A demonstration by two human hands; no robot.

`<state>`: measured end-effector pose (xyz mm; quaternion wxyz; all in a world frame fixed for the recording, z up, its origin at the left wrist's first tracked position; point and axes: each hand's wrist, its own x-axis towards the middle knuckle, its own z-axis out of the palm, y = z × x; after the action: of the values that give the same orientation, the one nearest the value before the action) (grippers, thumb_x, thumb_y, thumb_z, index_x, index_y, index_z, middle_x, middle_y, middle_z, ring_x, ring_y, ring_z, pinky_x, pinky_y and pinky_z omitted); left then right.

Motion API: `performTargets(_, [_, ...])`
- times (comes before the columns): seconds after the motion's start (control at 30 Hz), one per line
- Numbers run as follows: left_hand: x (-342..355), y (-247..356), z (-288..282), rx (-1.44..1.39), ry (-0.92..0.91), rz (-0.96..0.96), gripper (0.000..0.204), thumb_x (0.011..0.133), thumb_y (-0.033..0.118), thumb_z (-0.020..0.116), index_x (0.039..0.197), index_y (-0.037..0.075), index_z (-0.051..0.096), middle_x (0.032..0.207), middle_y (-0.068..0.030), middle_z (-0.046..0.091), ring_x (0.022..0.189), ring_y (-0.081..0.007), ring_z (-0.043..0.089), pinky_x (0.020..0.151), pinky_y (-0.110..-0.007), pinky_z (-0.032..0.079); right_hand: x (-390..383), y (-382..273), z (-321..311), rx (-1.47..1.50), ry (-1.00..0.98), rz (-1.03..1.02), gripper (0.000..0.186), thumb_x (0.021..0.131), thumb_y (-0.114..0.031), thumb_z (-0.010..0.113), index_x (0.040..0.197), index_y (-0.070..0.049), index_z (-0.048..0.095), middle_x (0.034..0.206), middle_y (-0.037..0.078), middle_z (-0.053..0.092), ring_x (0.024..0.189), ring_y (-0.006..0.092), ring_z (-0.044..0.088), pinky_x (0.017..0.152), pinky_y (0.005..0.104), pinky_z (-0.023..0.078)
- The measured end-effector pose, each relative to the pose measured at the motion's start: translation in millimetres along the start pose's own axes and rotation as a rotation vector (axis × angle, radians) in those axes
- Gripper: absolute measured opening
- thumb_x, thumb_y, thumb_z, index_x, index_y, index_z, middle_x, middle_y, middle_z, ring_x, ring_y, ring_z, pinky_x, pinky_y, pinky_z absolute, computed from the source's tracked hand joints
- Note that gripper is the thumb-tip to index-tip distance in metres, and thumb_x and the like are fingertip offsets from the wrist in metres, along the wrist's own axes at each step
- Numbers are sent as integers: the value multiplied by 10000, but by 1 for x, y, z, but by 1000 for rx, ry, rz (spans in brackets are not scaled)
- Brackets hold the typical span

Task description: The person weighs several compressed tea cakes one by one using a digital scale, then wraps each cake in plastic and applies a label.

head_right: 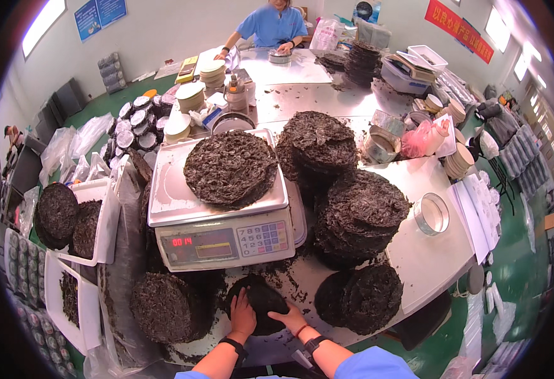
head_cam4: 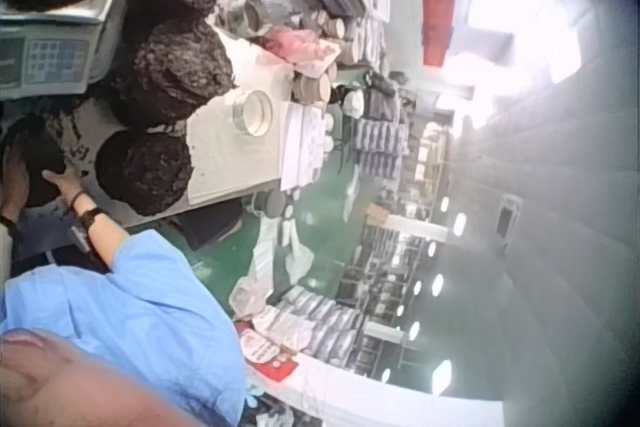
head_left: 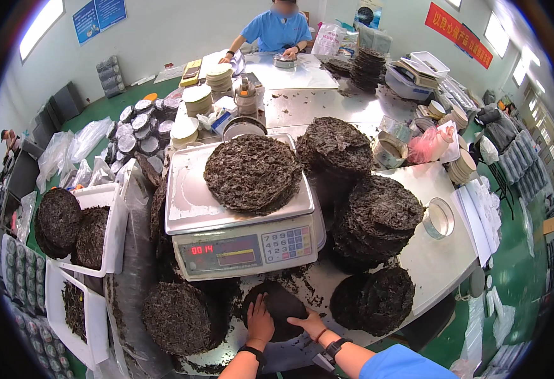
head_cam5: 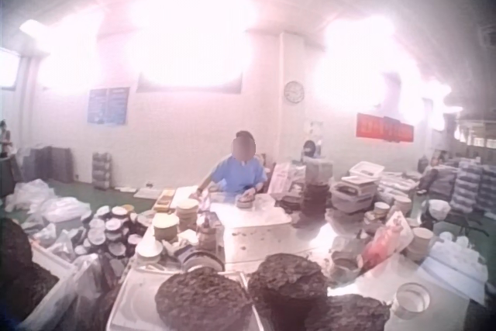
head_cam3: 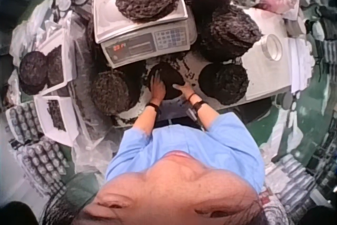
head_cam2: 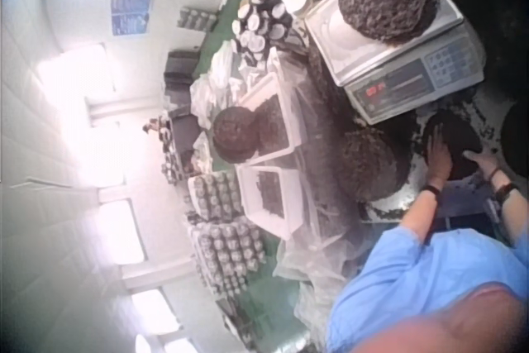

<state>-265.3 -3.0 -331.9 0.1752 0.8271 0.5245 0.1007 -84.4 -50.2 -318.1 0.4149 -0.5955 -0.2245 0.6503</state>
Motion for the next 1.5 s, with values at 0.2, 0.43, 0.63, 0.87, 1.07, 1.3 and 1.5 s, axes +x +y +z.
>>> performTargets(0.2, [0, -6, 16, 45, -25, -45, 551, 836, 69, 566, 1382, 49, 498, 1512, -88, 381, 1451, -245, 263, 1174, -451, 202, -2, 30, 8, 93, 38, 161, 578, 742, -57, 828, 1251, 61, 581, 1198, 102, 649, 1056, 178, 606, 955, 317, 469])
performTargets(0.43, [3, 1, 0, -77, 35, -43, 540, 866, 111, 574, 1394, 62, 474, 1552, -112, 313, 1469, -290, 214, 1180, -469, 173, -56, -37, -2, 210, -69, -9, 544, 757, -12, 793, 1253, 45, 576, 1204, 78, 643, 1070, 180, 604, 994, 334, 460])
performTargets(0.63, [14, 23, -43, -317, 64, -82, 502, 952, 201, 525, 1419, 38, 439, 1552, -165, 294, 1465, -333, 208, 1173, -494, 167, -92, -127, -18, 103, -26, -348, 885, 747, -67, 805, 1482, -36, 312, 1407, 98, 476, 1294, 200, 450, 1100, 351, 364])
performTargets(0.87, [-2, 92, -138, -2080, -269, -586, 500, 1050, 392, 389, 1413, 49, 406, 1403, -90, 496, 1275, -221, 478, 1094, -377, 370, -100, -149, 26, -633, 130, -611, 855, 808, -160, 767, 1512, -71, 290, 1399, 161, 458, 1283, 291, 470, 1081, 371, 378])
performTargets(1.07, [-13, 81, -142, -2093, -85, -659, 339, 1052, 253, 415, 1326, 59, 455, 1309, -88, 543, 1203, -199, 520, 1047, -364, 423, -95, -151, 48, -1255, 232, -1074, 718, 745, -189, 778, 1382, -70, 469, 1332, 168, 485, 1193, 357, 502, 1002, 417, 427])
performTargets(1.3, [-21, 69, -163, -1966, -52, -563, 273, 1049, 250, 434, 1253, 77, 490, 1285, -65, 552, 1176, -189, 529, 1035, -374, 422, -72, -152, 72, -970, 301, -811, 646, 719, -214, 808, 1279, -43, 537, 1079, 137, 543, 1010, 313, 528, 899, 407, 462])
performTargets(1.5, [-29, 53, -165, -1924, -24, -600, 375, 1053, 269, 415, 1345, 35, 433, 1329, -98, 532, 1206, -207, 520, 1043, -365, 419, -69, -163, 89, -805, 314, -671, 466, 689, -207, 841, 1044, -44, 588, 919, 74, 544, 826, 220, 560, 746, 348, 489])
